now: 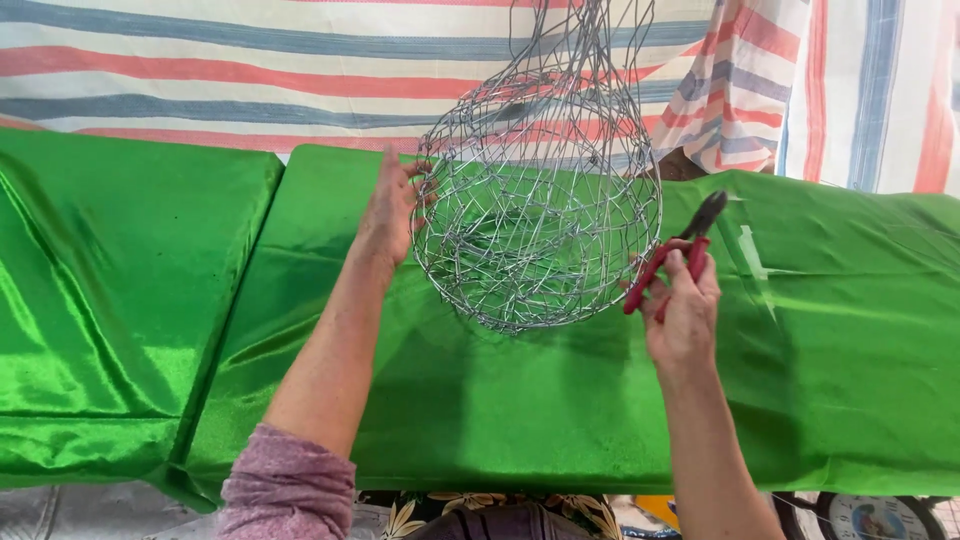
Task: Trimming and shaping a wire mesh structure using handheld wire cutters.
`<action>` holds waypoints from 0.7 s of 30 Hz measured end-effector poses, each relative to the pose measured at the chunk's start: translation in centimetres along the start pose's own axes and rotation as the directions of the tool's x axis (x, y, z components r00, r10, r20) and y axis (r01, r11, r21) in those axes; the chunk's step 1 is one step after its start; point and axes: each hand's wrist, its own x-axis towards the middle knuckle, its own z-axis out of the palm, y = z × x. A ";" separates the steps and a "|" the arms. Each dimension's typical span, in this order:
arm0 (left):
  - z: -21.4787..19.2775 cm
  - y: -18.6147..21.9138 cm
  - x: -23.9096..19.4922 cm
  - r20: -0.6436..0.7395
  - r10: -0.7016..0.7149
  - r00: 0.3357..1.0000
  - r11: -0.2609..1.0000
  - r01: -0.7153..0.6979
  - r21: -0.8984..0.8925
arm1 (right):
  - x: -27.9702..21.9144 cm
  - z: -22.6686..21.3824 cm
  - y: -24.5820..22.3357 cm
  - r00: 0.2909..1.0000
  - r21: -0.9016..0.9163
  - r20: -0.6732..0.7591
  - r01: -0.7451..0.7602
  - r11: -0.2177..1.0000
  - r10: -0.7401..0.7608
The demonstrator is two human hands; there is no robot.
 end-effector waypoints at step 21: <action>3.6 1.5 -5.5 -0.151 0.104 0.983 0.991 -0.116 -0.072 | 2.1 6.1 -7.8 0.989 -0.029 0.122 -0.077 0.997 0.080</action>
